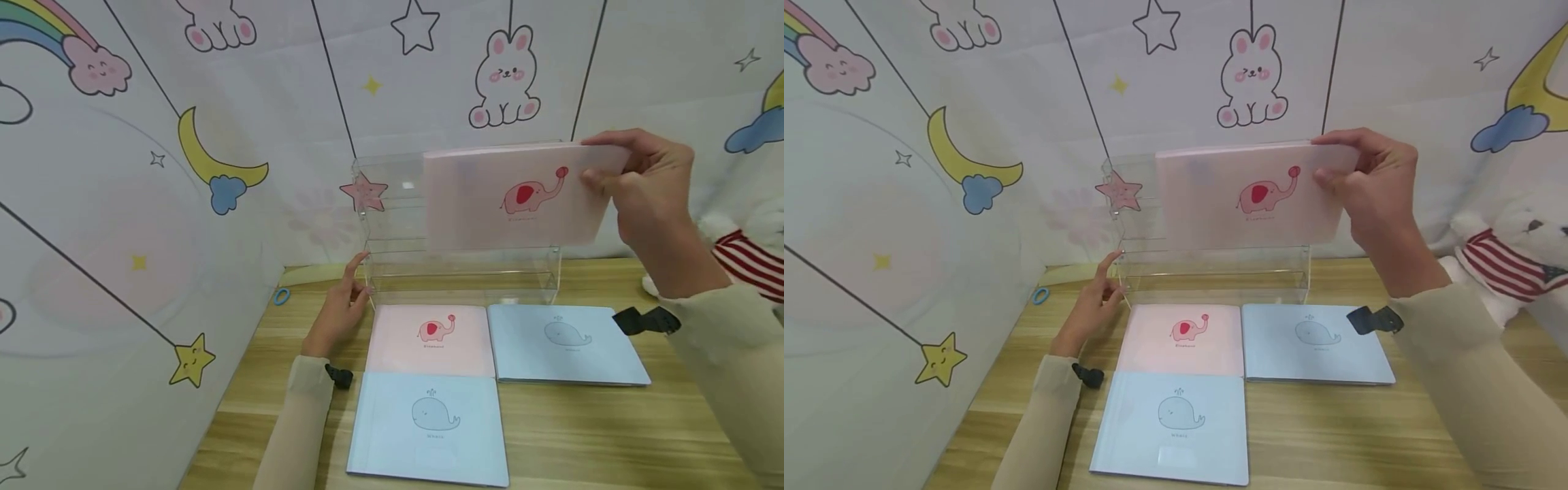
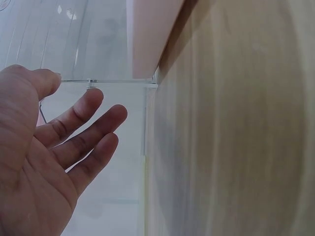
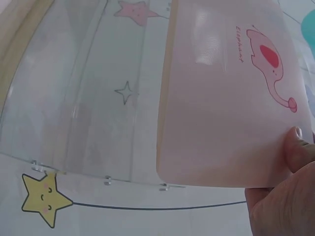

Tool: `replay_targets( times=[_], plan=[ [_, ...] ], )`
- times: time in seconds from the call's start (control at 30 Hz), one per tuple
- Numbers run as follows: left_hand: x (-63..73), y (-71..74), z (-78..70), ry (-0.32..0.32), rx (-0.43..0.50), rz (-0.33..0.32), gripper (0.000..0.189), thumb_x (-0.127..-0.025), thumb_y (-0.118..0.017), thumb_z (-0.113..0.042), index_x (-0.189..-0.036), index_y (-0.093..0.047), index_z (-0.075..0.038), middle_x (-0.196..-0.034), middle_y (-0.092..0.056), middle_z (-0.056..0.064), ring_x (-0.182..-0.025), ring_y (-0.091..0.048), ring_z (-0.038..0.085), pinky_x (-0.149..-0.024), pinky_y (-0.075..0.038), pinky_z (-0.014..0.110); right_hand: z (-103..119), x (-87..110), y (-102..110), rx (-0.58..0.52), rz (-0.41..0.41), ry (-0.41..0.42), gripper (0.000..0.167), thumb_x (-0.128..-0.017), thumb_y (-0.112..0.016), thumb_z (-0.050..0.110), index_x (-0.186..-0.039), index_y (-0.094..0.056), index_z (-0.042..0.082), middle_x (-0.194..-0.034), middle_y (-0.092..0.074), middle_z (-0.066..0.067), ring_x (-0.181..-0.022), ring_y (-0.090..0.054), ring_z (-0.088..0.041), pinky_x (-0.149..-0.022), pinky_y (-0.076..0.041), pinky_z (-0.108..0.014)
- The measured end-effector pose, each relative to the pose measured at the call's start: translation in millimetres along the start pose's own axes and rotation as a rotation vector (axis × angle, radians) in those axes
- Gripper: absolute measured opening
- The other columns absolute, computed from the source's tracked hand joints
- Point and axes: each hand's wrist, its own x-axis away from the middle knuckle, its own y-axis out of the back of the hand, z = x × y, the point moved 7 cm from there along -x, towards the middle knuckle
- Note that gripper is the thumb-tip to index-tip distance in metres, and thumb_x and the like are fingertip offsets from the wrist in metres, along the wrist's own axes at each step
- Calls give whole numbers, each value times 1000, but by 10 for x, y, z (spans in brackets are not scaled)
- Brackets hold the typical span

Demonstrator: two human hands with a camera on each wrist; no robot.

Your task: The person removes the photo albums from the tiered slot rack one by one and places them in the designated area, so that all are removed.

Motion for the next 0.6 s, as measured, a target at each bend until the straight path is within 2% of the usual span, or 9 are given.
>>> replay_targets(
  times=[0.27,0.37,0.43,0.6],
  plan=[
    [11,11,14,7,8,-1,79,-111,-59,-14,-169,-17,-46,-85,-68,5,-71,-60,14,-73,-55,34,-131,332,202,-25,6,-34,37,-91,-75,-14,-124,-79,1,-99,-71,1,-102,-64,-18,-78,-59,-14],
    [20,20,27,4,5,-8,79,-111,-59,-13,-170,-17,-45,-83,-68,5,-71,-61,13,-74,-55,34,-178,448,262,19,10,-43,37,-90,-75,-15,-125,-78,-1,-94,-69,1,-95,-62,-18,-75,-57,-13],
    [23,20,36,6,4,-9,80,-110,-60,-13,-170,-17,-46,-83,-68,5,-71,-62,13,-75,-56,34,-205,532,315,133,2,-41,38,-91,-75,-14,-126,-78,1,-91,-68,5,-91,-62,-15,-74,-56,-12],
    [12,8,27,11,12,-1,80,-111,-59,-14,-169,-17,-49,-84,-67,4,-71,-61,14,-75,-55,35,-336,761,469,131,-44,-52,39,-88,-72,-22,-122,-78,-3,-94,-72,6,-87,-68,-9,-71,-58,-12]
  ],
)
